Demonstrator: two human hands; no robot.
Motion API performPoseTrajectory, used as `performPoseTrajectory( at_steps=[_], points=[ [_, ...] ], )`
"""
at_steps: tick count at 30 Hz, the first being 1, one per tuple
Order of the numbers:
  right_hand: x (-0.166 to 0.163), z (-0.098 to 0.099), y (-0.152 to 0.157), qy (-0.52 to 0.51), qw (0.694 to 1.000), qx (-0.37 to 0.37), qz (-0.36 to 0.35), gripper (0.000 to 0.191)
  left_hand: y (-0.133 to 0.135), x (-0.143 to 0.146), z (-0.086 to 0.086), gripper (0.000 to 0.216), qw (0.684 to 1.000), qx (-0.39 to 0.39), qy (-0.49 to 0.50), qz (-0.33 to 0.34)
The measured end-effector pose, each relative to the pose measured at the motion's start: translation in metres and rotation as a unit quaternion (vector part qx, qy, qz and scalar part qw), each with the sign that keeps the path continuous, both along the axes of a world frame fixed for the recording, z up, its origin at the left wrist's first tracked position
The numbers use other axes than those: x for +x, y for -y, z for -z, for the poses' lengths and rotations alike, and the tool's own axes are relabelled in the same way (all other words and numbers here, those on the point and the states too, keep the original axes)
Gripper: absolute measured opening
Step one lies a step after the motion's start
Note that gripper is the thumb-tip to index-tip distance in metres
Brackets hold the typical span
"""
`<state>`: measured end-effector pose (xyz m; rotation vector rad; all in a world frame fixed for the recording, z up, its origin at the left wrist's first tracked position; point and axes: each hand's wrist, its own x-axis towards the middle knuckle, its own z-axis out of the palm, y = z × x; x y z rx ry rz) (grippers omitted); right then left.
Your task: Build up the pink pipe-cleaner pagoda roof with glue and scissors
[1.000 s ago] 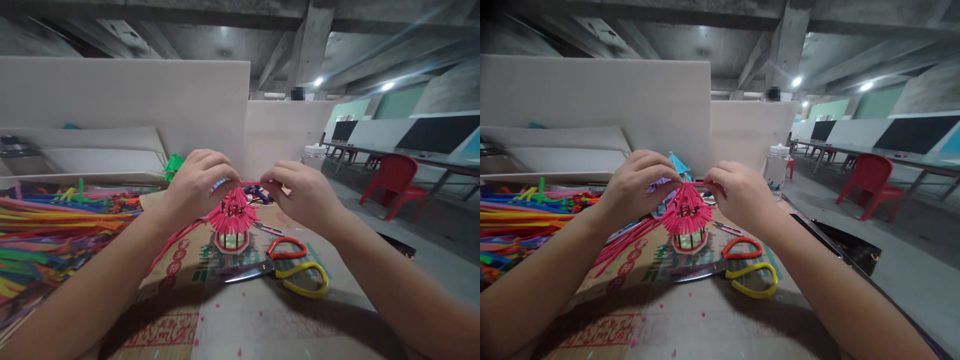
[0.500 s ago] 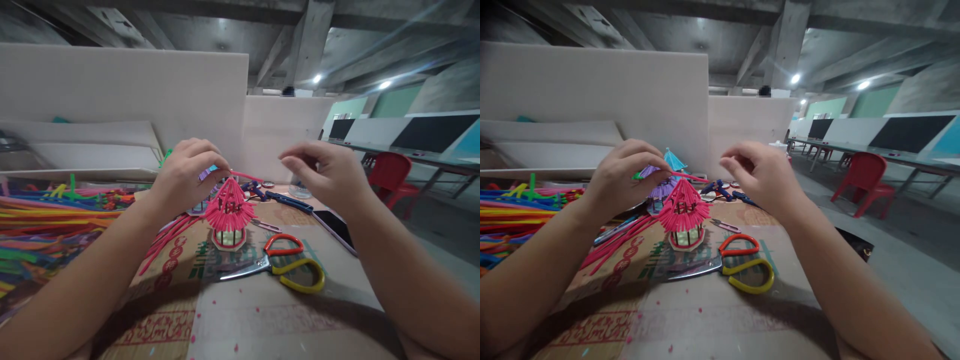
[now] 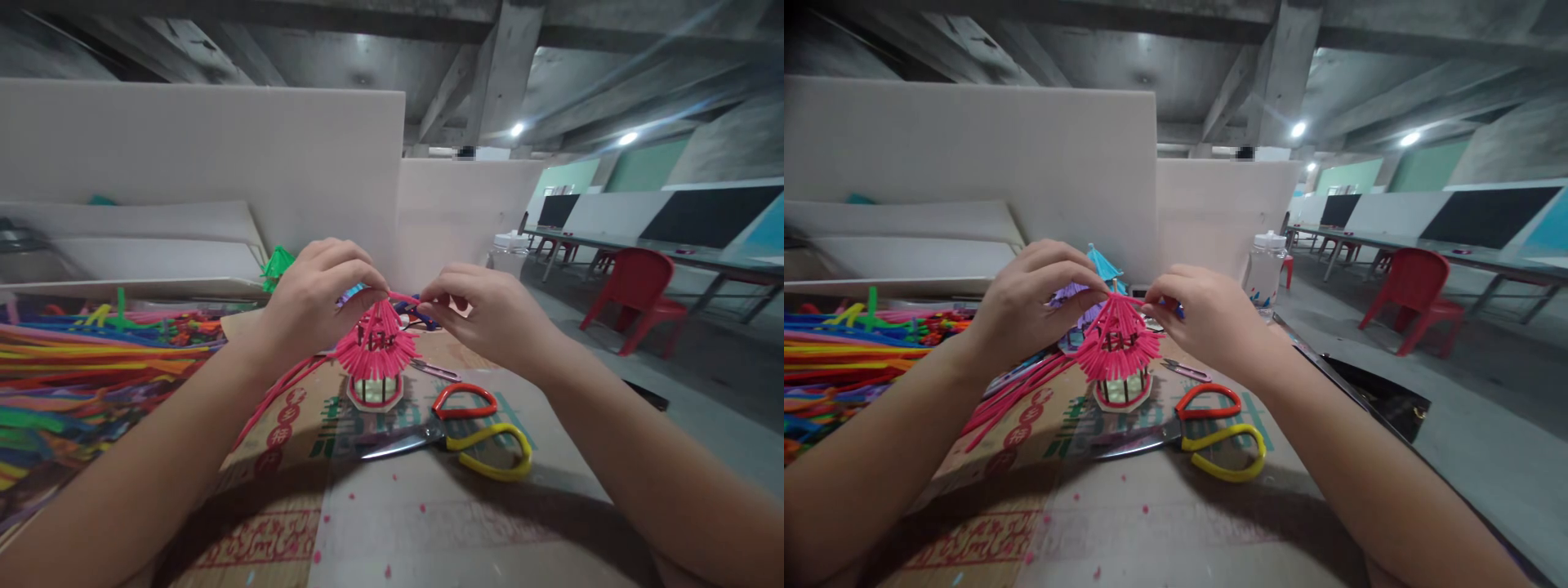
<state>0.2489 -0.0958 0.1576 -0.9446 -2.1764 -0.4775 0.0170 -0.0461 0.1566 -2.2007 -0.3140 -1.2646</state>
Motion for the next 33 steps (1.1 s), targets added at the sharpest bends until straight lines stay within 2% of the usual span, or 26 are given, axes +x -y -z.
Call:
performPoseTrajectory(
  at_steps=[3,9,12,15,18,21,23,33],
  points=[
    [0.000,0.000,0.001,0.002,1.000,-0.007,0.007,0.010,-0.002,-0.002,0.000,0.011,1.000,0.007,-0.018,-0.006],
    [-0.001,-0.001,0.005,0.037,0.996,-0.083,0.026,0.011,-0.006,-0.005,0.001,0.013,0.998,0.019,-0.046,-0.030],
    [-0.003,0.000,0.005,0.043,0.994,-0.093,0.033,0.012,-0.006,-0.006,0.001,0.013,0.998,0.020,-0.049,-0.027],
    [-0.006,0.003,0.003,0.013,0.998,-0.058,0.015,0.008,-0.005,-0.004,0.001,0.013,0.999,0.004,-0.044,-0.025],
    [-0.011,0.008,0.000,-0.005,1.000,0.019,-0.007,0.007,-0.004,-0.001,0.002,0.013,0.998,-0.021,-0.050,-0.022],
    [-0.015,0.013,0.000,0.028,0.993,0.114,-0.005,0.013,-0.002,0.001,0.003,0.015,0.998,-0.035,-0.057,-0.020],
    [-0.016,0.014,0.000,0.056,0.987,0.149,0.003,0.017,-0.001,0.000,0.002,0.015,0.997,-0.036,-0.060,-0.020],
    [-0.014,0.012,0.001,0.100,0.982,0.158,0.031,0.022,-0.002,-0.004,-0.001,0.013,0.997,-0.010,-0.063,-0.032]
  ],
)
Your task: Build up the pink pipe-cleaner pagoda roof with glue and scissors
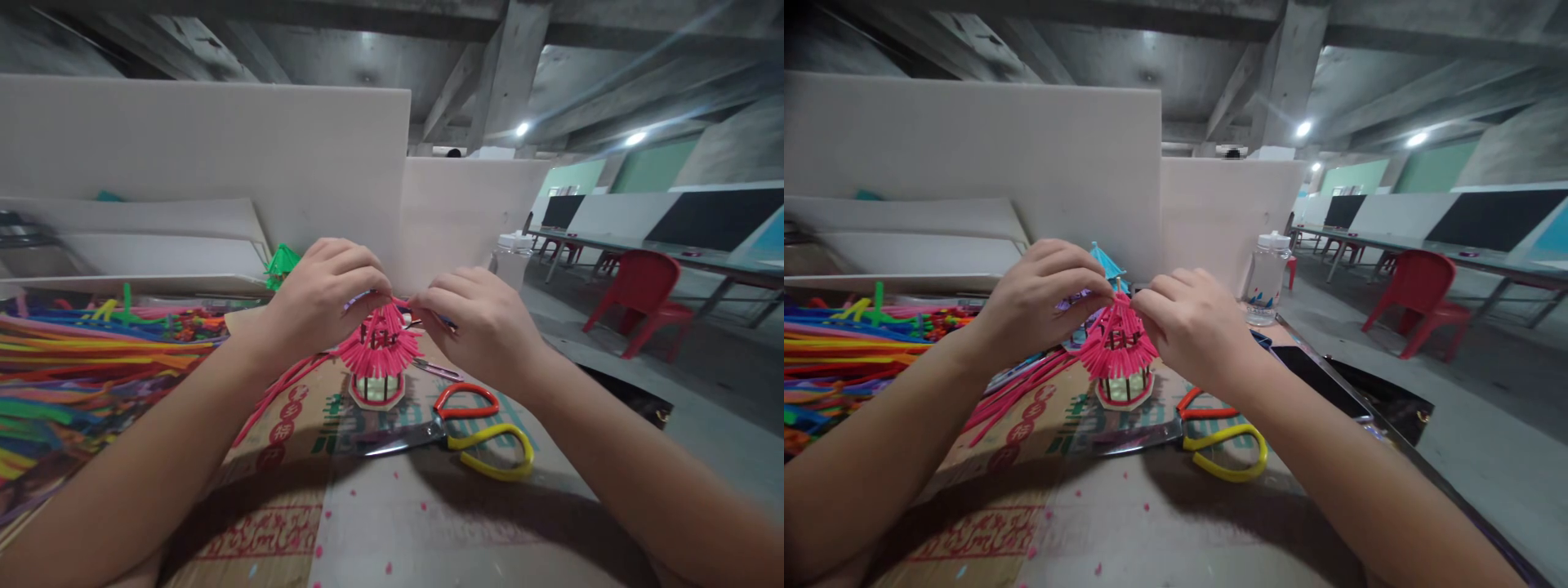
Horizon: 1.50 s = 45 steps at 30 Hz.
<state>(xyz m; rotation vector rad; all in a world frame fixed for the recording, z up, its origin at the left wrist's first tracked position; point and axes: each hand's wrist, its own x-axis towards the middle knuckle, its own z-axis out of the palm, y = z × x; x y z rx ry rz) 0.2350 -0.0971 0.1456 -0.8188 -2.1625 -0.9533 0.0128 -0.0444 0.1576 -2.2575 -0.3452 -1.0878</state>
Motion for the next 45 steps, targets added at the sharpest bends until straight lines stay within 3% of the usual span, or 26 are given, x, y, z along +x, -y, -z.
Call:
performPoseTrajectory(
  at_steps=[6,11,15,18,23,26,30,38,45],
  points=[
    [0.004,-0.001,-0.002,-0.002,1.000,0.006,-0.002,0.019,-0.007,-0.006,-0.002,0.008,1.000,0.024,0.012,-0.006],
    [0.006,-0.005,-0.001,0.000,1.000,-0.012,0.016,0.021,-0.012,-0.013,-0.004,0.012,0.999,-0.008,0.020,-0.035],
    [0.016,-0.012,-0.001,-0.013,0.990,-0.117,0.080,0.020,-0.020,-0.020,-0.007,0.011,0.998,-0.024,0.044,-0.040],
    [0.024,-0.019,-0.003,-0.083,0.972,-0.194,0.102,0.016,-0.024,-0.022,-0.007,0.013,0.998,-0.049,0.016,-0.026],
    [0.019,-0.019,-0.004,-0.156,0.948,-0.274,0.039,0.029,-0.018,-0.012,-0.003,0.014,0.997,-0.068,-0.037,0.015],
    [0.007,-0.010,-0.003,-0.146,0.936,-0.321,-0.002,0.024,-0.014,-0.005,0.000,0.015,0.996,-0.074,-0.045,0.018],
    [-0.003,0.000,-0.003,-0.114,0.939,-0.325,-0.001,0.014,-0.014,-0.001,0.003,0.014,0.996,-0.071,-0.043,0.032],
    [-0.001,0.002,-0.006,-0.139,0.919,-0.368,0.004,0.018,-0.016,-0.007,0.001,0.014,0.994,-0.106,-0.012,0.008],
    [-0.005,0.002,-0.005,-0.163,0.917,-0.365,0.003,0.021,-0.016,0.002,0.006,0.014,0.994,-0.099,-0.007,0.054]
  ],
)
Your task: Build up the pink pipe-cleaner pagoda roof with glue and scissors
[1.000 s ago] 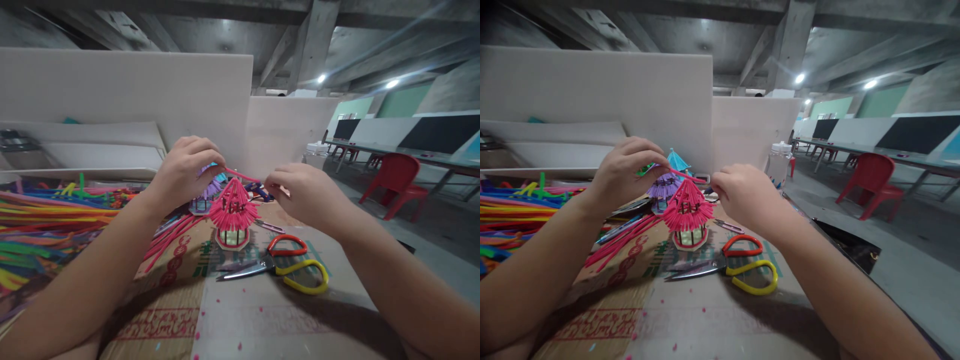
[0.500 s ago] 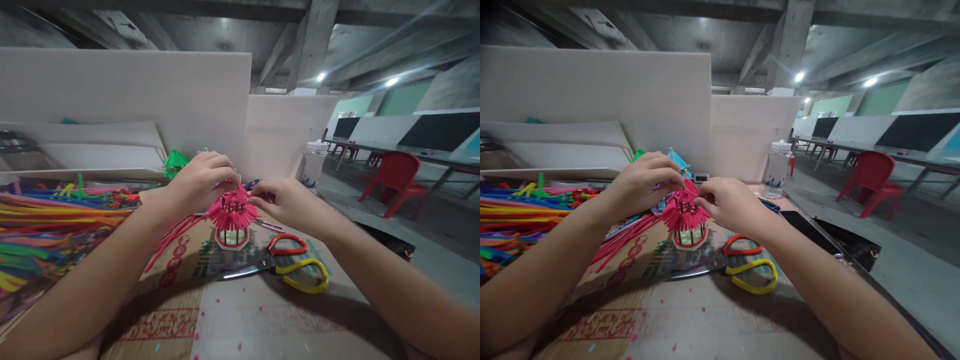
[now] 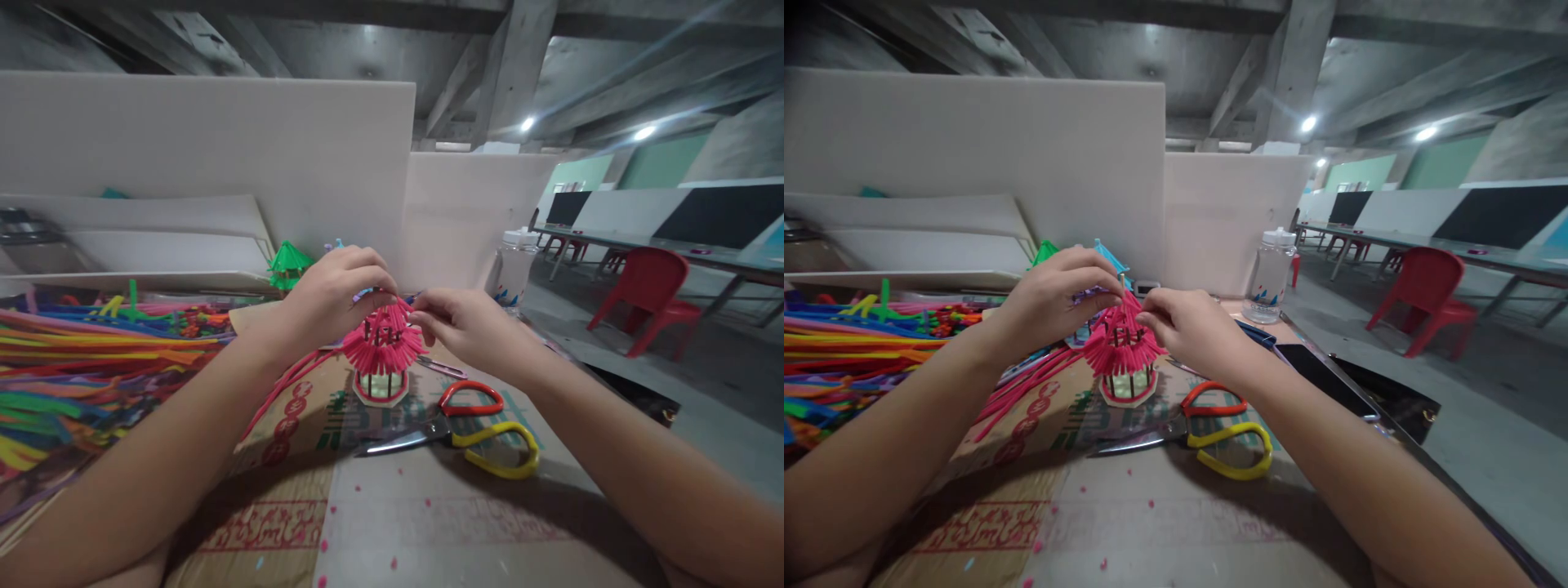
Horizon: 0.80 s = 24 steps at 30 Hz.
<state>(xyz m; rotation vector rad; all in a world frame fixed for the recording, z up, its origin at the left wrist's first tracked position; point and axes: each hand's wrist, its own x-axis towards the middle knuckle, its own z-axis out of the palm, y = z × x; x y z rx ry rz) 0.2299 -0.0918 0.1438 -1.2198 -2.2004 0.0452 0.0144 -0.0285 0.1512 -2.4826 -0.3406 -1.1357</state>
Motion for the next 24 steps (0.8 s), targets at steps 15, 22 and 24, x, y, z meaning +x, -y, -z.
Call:
performPoseTrajectory(
  at_steps=[15,22,24],
  points=[
    [0.014,-0.009,-0.002,0.076,0.996,-0.020,0.034,0.020,-0.004,-0.015,-0.008,0.014,0.999,0.007,0.009,-0.042],
    [0.015,-0.012,0.000,0.026,0.999,0.014,0.030,0.029,-0.002,-0.008,-0.004,0.014,0.998,-0.042,-0.041,-0.001],
    [0.008,-0.005,0.000,0.019,1.000,-0.007,0.006,0.024,0.000,-0.004,-0.002,0.013,0.998,-0.048,-0.033,0.002]
  ],
)
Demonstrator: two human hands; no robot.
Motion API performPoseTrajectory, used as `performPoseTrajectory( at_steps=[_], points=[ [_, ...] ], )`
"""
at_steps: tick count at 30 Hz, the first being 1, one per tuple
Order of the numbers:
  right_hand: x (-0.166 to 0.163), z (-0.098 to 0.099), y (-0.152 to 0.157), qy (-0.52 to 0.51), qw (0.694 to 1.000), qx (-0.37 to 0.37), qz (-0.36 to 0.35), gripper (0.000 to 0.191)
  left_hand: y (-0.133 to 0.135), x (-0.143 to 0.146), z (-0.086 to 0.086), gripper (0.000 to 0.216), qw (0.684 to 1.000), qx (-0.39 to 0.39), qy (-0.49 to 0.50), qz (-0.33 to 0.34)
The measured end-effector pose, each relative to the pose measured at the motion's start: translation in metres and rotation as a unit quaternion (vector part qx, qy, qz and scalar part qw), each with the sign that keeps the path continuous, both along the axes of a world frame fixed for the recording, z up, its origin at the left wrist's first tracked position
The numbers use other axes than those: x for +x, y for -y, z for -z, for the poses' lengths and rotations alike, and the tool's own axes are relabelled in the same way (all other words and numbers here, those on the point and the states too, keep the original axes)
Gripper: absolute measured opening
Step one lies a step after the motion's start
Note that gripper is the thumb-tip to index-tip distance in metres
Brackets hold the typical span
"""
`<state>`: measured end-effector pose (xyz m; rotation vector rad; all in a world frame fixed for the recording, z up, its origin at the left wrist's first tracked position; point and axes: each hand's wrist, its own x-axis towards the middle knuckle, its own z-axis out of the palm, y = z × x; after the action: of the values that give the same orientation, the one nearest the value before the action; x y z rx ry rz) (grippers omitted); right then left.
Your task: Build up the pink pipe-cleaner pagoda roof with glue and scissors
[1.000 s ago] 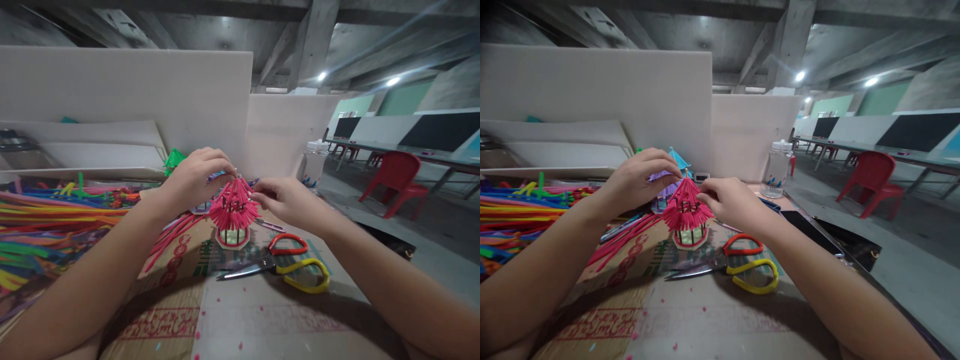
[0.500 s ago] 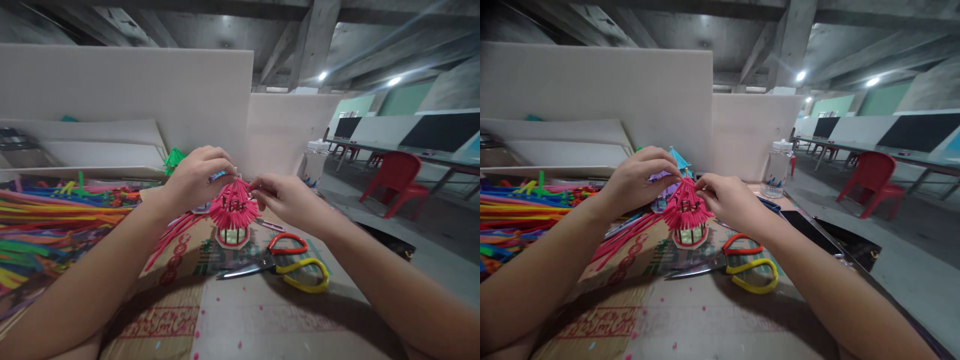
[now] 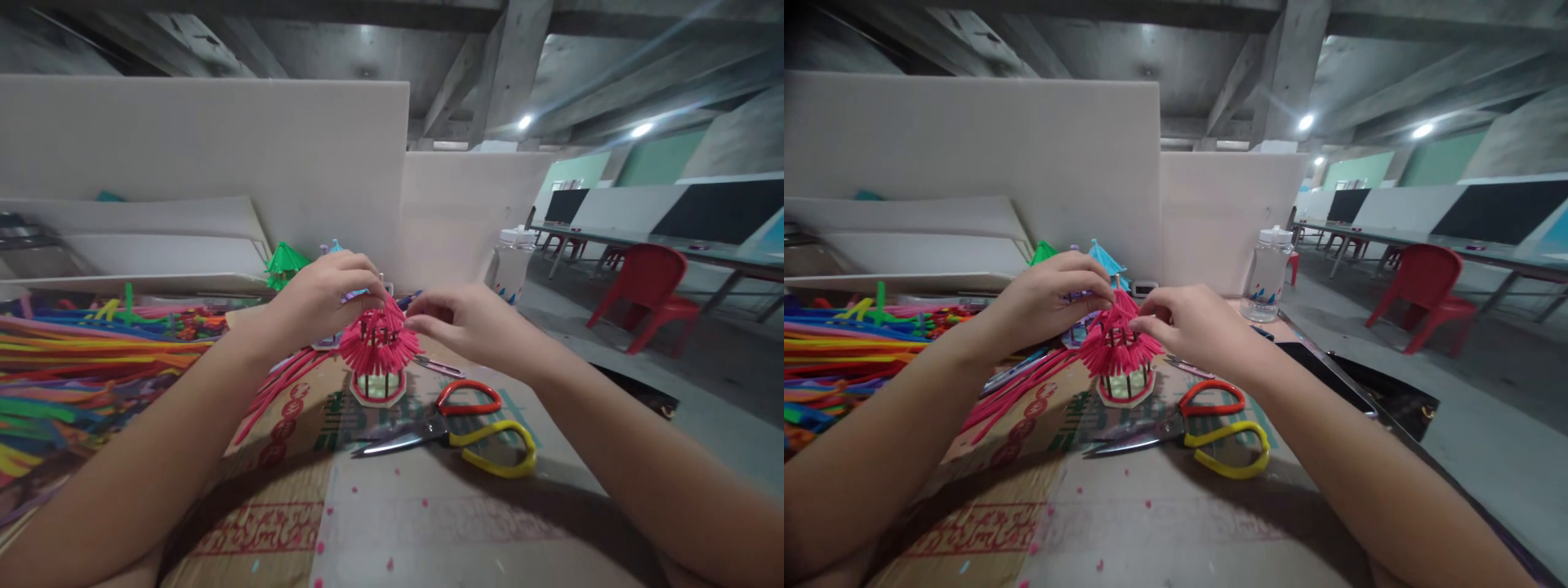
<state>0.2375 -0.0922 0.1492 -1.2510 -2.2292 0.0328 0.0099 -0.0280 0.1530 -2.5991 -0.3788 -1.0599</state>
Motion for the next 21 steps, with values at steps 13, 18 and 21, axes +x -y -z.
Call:
performPoseTrajectory(
  at_steps=[13,18,21],
  points=[
    [0.002,0.007,-0.015,0.002,0.999,-0.010,0.042,0.028,-0.002,-0.003,-0.001,0.021,0.989,-0.044,0.095,-0.105],
    [-0.004,0.010,-0.013,-0.023,1.000,0.007,0.009,0.025,0.008,0.006,-0.001,0.025,0.980,-0.160,0.094,-0.074],
    [-0.007,0.013,-0.010,-0.034,0.999,0.024,-0.013,0.022,0.013,0.014,0.004,0.023,0.962,-0.241,0.119,-0.043]
  ],
)
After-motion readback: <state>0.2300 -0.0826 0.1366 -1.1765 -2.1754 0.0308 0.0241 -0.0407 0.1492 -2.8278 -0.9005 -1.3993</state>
